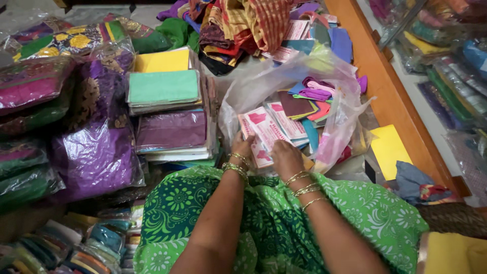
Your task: The person sorts through various colorful paper slips, cards, and packaged textile items by hand, picking them up individually and placing them into organized stacks or a plastic bag.
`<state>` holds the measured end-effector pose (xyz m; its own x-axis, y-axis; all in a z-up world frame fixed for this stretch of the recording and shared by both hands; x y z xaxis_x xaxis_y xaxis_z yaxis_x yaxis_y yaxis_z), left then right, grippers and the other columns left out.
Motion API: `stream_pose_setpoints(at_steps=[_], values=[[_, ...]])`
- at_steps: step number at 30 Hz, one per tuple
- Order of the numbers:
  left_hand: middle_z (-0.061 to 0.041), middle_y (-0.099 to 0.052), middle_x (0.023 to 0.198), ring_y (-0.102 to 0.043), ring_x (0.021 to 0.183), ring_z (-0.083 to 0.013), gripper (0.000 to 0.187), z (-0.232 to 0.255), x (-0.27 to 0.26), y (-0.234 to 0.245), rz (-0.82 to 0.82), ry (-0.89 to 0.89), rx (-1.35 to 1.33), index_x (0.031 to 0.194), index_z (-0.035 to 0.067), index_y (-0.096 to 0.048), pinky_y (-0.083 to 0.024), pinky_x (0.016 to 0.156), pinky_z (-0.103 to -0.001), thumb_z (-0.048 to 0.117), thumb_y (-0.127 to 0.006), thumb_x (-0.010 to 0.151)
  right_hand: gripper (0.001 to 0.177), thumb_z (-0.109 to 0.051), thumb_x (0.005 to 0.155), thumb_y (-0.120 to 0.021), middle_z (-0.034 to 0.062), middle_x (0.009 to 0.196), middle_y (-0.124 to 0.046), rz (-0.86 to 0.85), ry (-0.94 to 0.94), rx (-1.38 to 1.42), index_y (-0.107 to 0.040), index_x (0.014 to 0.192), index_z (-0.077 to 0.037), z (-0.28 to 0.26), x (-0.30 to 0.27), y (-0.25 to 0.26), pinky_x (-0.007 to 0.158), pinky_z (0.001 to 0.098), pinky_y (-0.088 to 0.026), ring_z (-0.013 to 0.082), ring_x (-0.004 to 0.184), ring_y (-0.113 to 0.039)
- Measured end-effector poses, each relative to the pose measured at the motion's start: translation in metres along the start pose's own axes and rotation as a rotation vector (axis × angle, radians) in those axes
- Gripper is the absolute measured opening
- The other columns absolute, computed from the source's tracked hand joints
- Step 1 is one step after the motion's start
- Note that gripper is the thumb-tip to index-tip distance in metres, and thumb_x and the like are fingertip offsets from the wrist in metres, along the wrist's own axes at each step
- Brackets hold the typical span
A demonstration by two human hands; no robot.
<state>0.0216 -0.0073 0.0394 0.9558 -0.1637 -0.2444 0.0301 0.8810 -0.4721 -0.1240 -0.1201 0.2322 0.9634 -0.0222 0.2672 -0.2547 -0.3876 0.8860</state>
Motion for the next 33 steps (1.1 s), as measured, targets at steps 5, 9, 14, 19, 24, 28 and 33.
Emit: stream_pose_setpoints(at_steps=[5, 9, 14, 19, 24, 28, 33], values=[[-0.010, -0.073, 0.100, -0.069, 0.084, -0.0207, 0.031, 0.001, -0.009, 0.000, 0.064, 0.094, -0.038, 0.119, 0.002, -0.066, -0.058, 0.074, -0.037, 0.012, -0.074, 0.090, 0.020, -0.014, 0.084, -0.069, 0.0167, 0.099, -0.069, 0.042, 0.115, 0.048, -0.059, 0.099, -0.004, -0.015, -0.008, -0.009, 0.082, 0.0473, -0.055, 0.0374, 0.095, -0.068], [-0.012, -0.074, 0.107, -0.071, 0.091, -0.0237, 0.039, 0.016, -0.014, -0.006, 0.065, 0.051, -0.024, 0.120, 0.001, -0.067, -0.059, 0.079, -0.041, 0.004, -0.079, 0.083, 0.026, -0.020, 0.090, -0.071, 0.0123, 0.103, -0.071, 0.044, -0.033, 0.205, -0.063, 0.110, -0.006, -0.008, 0.005, -0.003, 0.085, 0.0424, -0.057, 0.0303, 0.096, -0.070], [-0.012, -0.073, 0.112, -0.071, 0.099, -0.0255, 0.045, 0.068, -0.056, -0.045, -0.253, 0.204, -0.304, 0.125, 0.006, -0.061, -0.060, 0.088, -0.041, 0.000, -0.073, 0.082, 0.064, -0.030, 0.096, -0.068, 0.0173, 0.130, -0.064, 0.146, -0.195, 0.747, -0.042, 0.147, -0.001, 0.041, 0.035, 0.017, 0.094, 0.0377, -0.054, 0.0253, 0.115, -0.065], [-0.005, -0.072, 0.120, -0.068, 0.113, -0.0218, 0.054, 0.109, -0.086, -0.075, -0.541, 0.145, -0.179, 0.129, 0.003, -0.061, -0.056, 0.100, -0.037, -0.005, -0.076, 0.079, 0.069, -0.035, 0.106, -0.059, 0.0308, 0.138, -0.051, 0.003, -0.280, 0.763, -0.033, 0.160, 0.001, 0.043, 0.029, -0.003, 0.098, 0.0499, -0.038, 0.0456, 0.119, -0.048], [-0.005, -0.071, 0.120, -0.065, 0.111, -0.0185, 0.054, 0.120, -0.091, -0.080, -0.570, -0.043, 0.256, 0.127, 0.003, -0.065, -0.055, 0.097, -0.034, -0.010, -0.080, 0.076, 0.070, -0.046, 0.105, -0.051, 0.0151, 0.138, -0.056, 0.076, -0.038, 0.867, -0.032, 0.152, 0.002, 0.017, 0.029, 0.014, 0.110, 0.0352, -0.042, 0.0224, 0.128, -0.055], [-0.004, -0.073, 0.119, -0.070, 0.110, -0.0189, 0.053, 0.129, -0.079, -0.077, -0.538, -0.008, 0.069, 0.126, 0.006, -0.065, -0.059, 0.092, -0.036, -0.008, -0.070, 0.075, 0.068, -0.044, 0.104, -0.054, 0.0195, 0.130, -0.058, 0.093, -0.086, 0.912, -0.038, 0.151, 0.002, 0.004, 0.032, 0.020, 0.104, 0.0376, -0.045, 0.0238, 0.117, -0.057], [-0.006, -0.076, 0.118, -0.071, 0.103, -0.0144, 0.044, 0.125, -0.072, -0.061, -0.586, -0.186, 0.363, 0.122, 0.002, -0.071, -0.059, 0.092, -0.033, -0.005, -0.077, 0.079, 0.054, -0.037, 0.105, -0.059, 0.0185, 0.133, -0.064, 0.140, 0.020, 0.692, -0.045, 0.143, -0.001, 0.030, 0.031, -0.007, 0.110, 0.0396, -0.046, 0.0278, 0.126, -0.062]])
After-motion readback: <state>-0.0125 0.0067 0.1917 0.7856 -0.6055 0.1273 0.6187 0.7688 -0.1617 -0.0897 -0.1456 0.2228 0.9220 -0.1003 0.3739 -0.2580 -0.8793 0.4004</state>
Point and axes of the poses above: each hand's wrist, its own x-axis towards the middle knuckle, its own y-axis out of the back of the hand, z = x × y, the point moved 5 cm from there along x, towards the middle knuckle
